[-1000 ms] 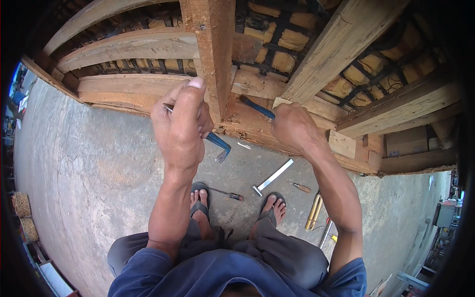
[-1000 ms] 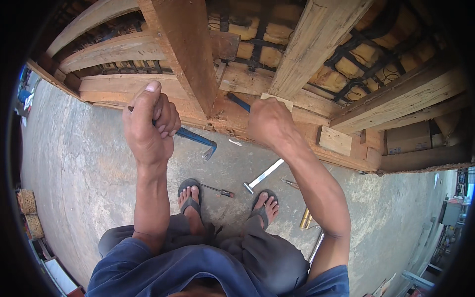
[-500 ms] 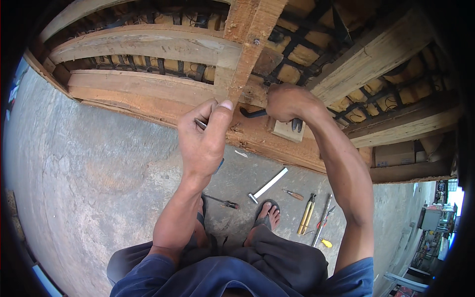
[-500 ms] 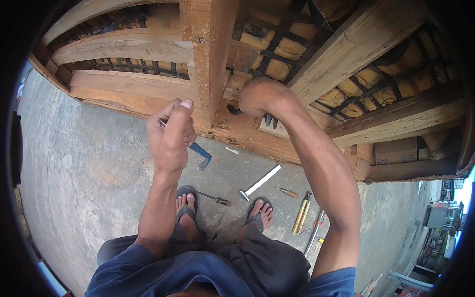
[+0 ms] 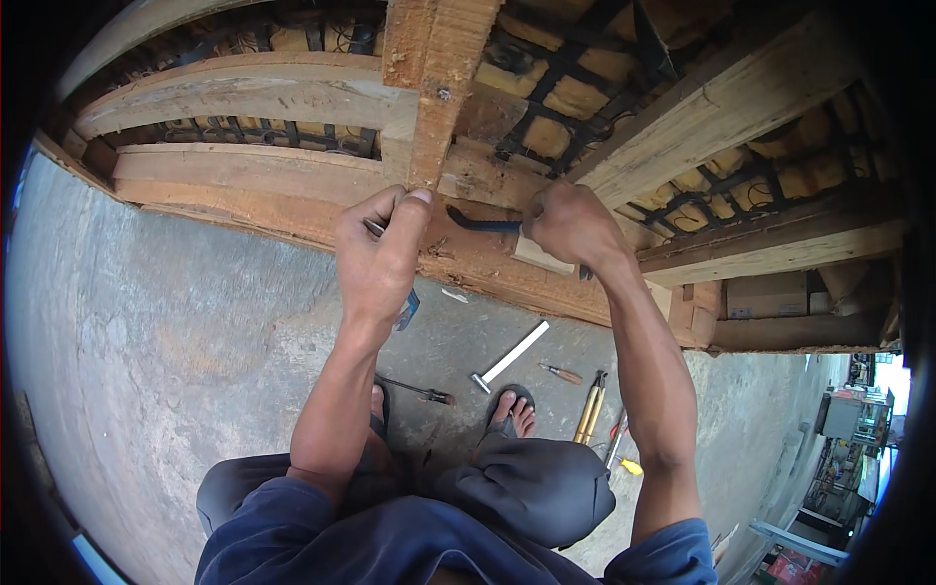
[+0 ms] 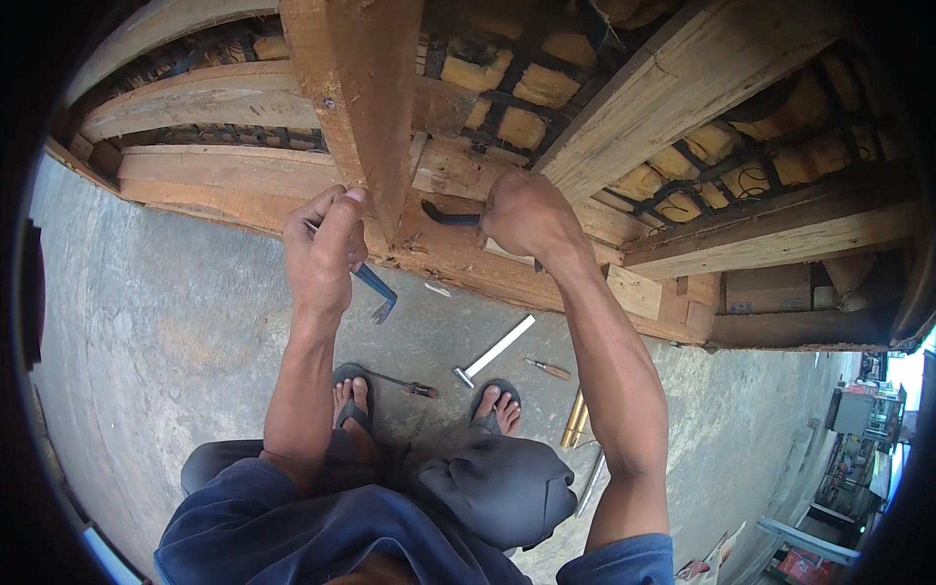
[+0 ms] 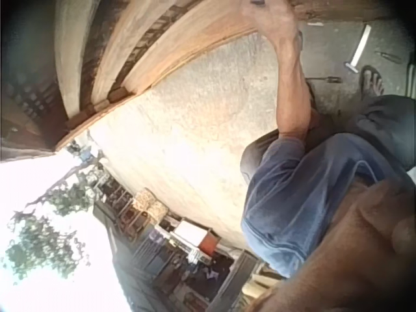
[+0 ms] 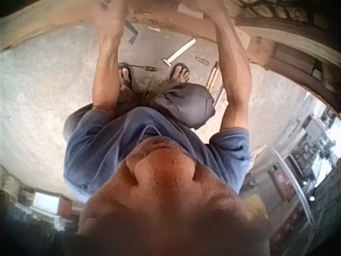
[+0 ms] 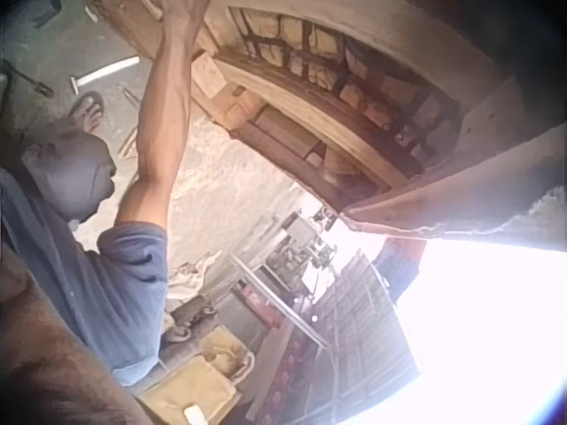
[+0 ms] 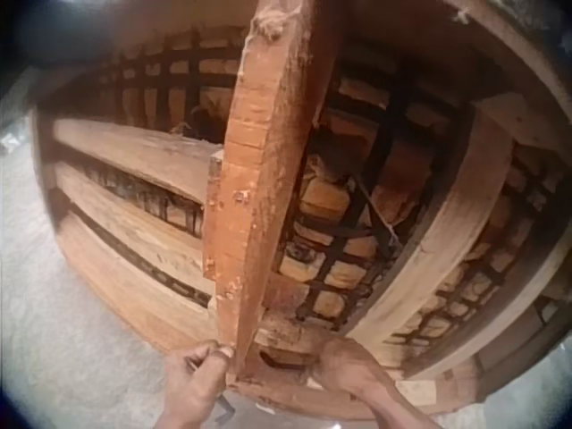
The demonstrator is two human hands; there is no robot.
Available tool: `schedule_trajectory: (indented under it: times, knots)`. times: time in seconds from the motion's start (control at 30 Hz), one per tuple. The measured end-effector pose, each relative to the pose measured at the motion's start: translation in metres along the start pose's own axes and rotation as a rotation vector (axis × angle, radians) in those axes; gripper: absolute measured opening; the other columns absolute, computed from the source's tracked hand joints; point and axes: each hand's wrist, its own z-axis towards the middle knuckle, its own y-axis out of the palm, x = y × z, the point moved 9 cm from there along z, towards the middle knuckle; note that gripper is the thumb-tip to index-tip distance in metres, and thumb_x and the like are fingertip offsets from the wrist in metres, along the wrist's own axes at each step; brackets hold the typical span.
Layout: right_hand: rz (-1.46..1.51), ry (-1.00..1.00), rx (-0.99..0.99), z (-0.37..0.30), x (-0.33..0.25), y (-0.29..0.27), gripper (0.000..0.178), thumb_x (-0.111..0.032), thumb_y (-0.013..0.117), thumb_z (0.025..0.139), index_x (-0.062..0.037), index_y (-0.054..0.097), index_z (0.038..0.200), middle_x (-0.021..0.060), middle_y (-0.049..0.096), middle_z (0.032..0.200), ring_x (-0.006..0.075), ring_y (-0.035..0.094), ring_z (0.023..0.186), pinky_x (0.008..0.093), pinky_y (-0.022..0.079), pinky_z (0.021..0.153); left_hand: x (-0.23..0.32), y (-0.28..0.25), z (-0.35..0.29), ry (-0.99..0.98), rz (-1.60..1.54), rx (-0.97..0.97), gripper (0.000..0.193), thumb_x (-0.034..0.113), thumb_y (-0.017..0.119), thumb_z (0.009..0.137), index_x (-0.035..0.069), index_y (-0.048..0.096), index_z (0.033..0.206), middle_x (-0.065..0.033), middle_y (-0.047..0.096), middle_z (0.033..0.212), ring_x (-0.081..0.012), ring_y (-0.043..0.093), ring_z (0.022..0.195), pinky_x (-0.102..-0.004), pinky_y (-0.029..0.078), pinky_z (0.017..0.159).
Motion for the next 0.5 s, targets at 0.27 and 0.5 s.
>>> schedule_trajectory:
  times: [0.27, 0.5]
  knots:
    - [-0.087, -0.084, 0.022, 0.008, -0.031, -0.027, 0.023, -0.007, 0.063, 0.082, 0.0083, 0.073, 0.095, 0.0307, 0.072, 0.100, 0.0439, 0.072, 0.098, 0.0479, 0.058, 0.087, 0.000, 0.013, -0.018, 0.096, 0.088, 0.096, 0.036, 0.013, 0.062, 0.097, 0.006, 0.045, 0.065, 0.0072, 0.041, 0.061, -0.0028, 0.033, 0.060, -0.0264, 0.026, 0.053]
    - [0.308, -0.110, 0.808, -0.023, -0.018, -0.067, 0.020, -0.014, 0.059, 0.094, 0.0013, 0.072, 0.099, 0.0209, 0.071, 0.102, 0.0397, 0.070, 0.094, 0.0464, 0.055, 0.085, -0.021, 0.100, -0.038, 0.332, 0.455, -0.024, 0.023, 0.009, 0.068, 0.087, -0.003, 0.064, 0.106, -0.0170, 0.067, 0.089, -0.0296, 0.067, 0.080, -0.0354, 0.052, 0.072]
